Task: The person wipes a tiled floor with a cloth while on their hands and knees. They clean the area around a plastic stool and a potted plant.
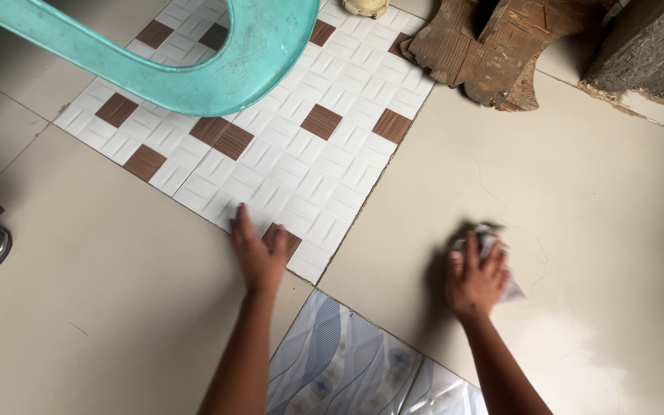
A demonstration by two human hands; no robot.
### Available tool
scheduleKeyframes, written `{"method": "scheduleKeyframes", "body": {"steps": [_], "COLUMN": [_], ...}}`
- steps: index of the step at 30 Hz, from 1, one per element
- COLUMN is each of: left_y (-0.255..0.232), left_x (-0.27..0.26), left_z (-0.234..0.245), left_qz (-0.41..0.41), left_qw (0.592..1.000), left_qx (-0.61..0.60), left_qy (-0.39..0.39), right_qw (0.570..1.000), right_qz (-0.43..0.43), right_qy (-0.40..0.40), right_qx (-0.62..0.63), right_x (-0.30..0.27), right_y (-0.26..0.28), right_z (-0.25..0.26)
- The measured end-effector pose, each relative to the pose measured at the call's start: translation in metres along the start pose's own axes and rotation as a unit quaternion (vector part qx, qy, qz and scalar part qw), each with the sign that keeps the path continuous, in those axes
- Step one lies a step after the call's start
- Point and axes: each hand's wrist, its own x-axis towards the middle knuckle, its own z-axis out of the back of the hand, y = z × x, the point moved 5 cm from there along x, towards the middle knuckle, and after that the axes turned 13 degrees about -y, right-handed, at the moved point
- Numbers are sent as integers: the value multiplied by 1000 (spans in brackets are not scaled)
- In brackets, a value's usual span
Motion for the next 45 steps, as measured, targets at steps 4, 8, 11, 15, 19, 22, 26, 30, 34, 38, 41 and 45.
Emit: {"method": "scheduleKeyframes", "body": {"steps": [4,8,11,15,19,22,26,30,34,38,41,45], "left_y": [-93,-157,-159,-137,-100,-100,-128,-191,-218,-174,-140,-138], "left_x": [-89,-173,-199,-171,-98,-61,-62,-142,-227,-197,-117,-49], "left_z": [-61,-100,-110,-107,-97,-119,-170,-218,-183,-140,-131,-186], "left_qz": [-228,-327,-344,-336,-232,-141,-87,-196,-320,-327,-299,-203], "left_qw": [968,911,895,901,926,941,947,949,886,859,902,943], "left_qx": [-34,-17,18,77,194,249,292,140,10,40,142,220], "left_qy": [98,251,284,262,228,179,102,202,336,391,277,147], "right_qw": [942,959,999,994,994,992,992,996,996,996,995,994], "right_qz": [62,9,39,-20,-8,-16,-18,-46,-46,-44,-43,-30], "right_qy": [140,2,-13,20,9,12,2,-7,-15,-14,-12,-14], "right_qx": [298,283,-19,-107,-113,-128,-122,-82,-71,-79,-91,-102], "right_x": [-15,19,54,64,62,65,63,65,64,62,62,62], "right_y": [36,-35,-107,-166,-177,-178,-176,-176,-173,-176,-177,-176], "right_z": [27,71,74,68,56,54,57,62,61,60,58,57]}}
